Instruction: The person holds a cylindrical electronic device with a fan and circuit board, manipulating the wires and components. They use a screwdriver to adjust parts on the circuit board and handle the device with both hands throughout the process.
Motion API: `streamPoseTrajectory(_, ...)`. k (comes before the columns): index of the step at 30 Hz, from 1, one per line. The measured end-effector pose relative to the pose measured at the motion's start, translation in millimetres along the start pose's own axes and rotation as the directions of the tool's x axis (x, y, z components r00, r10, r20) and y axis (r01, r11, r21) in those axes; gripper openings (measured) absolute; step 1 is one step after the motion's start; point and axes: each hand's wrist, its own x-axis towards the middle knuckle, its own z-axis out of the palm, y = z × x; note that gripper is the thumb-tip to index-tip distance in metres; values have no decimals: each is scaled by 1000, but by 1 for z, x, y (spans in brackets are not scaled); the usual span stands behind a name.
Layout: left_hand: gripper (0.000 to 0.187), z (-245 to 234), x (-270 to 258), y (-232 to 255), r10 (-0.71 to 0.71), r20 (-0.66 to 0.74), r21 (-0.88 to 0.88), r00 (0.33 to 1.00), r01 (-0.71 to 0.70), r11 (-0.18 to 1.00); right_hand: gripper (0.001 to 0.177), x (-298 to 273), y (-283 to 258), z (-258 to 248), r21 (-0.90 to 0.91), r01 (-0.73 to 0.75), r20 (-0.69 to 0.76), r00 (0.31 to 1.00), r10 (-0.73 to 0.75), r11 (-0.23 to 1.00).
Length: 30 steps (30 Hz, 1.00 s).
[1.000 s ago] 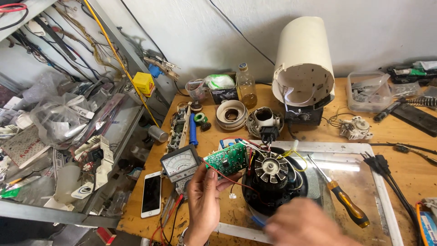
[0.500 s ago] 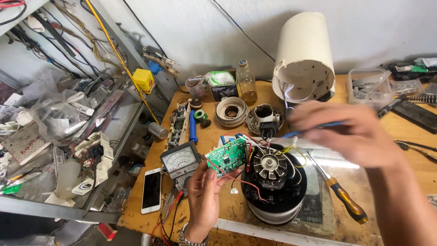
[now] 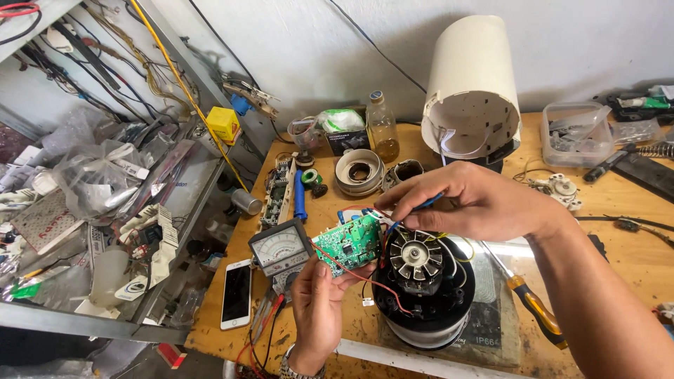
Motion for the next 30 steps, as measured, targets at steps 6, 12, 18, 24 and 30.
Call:
streamPoseTrajectory(6, 37, 2, -2, -1, -44, -32, -1, 999, 44, 999, 24, 0, -1, -3, -94, 4, 44, 999, 0, 996)
streamPoseTrajectory(12, 28, 0, -4, -6, -29, -41, -49, 999, 27, 998, 30, 0, 0, -4, -191, 33, 44, 999, -25, 981)
streamPoseTrajectory(18, 39, 2, -5, -5, -13, -18, -33, 1000, 13, 999, 26, -1, 7, -7, -129, 37, 63, 998, -29, 991)
streamPoseTrajectory(24, 37, 3, -5, -4, -4, -9, -15, 1000, 4, 1000, 26, 1, 10, -6, -101, 32, 69, 997, -25, 994)
streamPoseTrajectory(30, 39, 5, -4, 1, 14, 50, -7, 999, -14, 1000, 26, 1, 7, -3, -140, 56, 64, 997, -47, 989)
